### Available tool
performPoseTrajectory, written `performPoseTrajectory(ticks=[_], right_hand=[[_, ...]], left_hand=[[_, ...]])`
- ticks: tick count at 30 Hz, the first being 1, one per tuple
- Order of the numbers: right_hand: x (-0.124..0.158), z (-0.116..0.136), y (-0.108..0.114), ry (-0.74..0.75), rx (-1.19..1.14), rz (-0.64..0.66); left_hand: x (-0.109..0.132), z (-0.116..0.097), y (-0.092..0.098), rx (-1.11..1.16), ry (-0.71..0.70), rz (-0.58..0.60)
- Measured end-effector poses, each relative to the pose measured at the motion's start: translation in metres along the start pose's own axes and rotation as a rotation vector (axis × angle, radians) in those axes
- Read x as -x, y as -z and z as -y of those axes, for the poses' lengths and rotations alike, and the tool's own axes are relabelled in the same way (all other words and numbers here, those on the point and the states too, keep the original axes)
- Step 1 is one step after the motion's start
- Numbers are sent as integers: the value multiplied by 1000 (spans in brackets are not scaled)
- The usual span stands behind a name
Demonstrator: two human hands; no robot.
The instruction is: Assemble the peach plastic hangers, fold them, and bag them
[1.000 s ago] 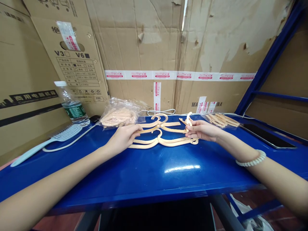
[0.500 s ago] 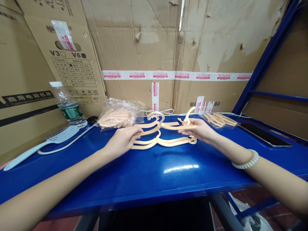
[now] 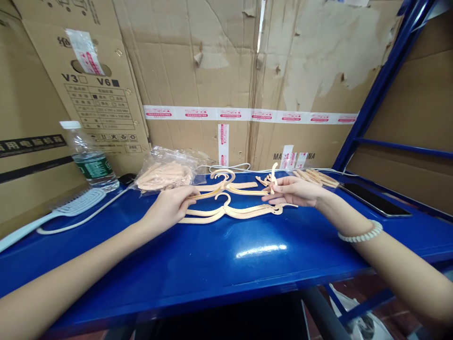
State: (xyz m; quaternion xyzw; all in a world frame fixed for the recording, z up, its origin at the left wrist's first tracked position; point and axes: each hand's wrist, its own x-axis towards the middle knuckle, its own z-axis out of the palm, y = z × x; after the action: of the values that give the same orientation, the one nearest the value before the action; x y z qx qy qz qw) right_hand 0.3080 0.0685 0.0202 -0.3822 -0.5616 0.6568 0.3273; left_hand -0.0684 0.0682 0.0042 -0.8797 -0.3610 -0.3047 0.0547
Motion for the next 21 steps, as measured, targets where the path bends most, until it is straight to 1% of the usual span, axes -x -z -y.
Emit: performPoseTrajectory(ticks=[3, 7, 10, 14, 21], right_hand=[[-2, -2, -5, -43, -28, 12], [-3, -2, -11, -63, -48, -54], [-2, 1, -14, -53, -64, -90], [-1, 3, -15, -60, -67, -99], [-4, 0, -16, -37, -47, -142]], left_hand=[[0, 1, 0, -16, -1, -1], [0, 0, 1, -17, -1, 20], [0, -1, 2, -14, -2, 25], [-1, -2, 1, -6, 2, 21], [0, -3, 2, -1, -10, 22]])
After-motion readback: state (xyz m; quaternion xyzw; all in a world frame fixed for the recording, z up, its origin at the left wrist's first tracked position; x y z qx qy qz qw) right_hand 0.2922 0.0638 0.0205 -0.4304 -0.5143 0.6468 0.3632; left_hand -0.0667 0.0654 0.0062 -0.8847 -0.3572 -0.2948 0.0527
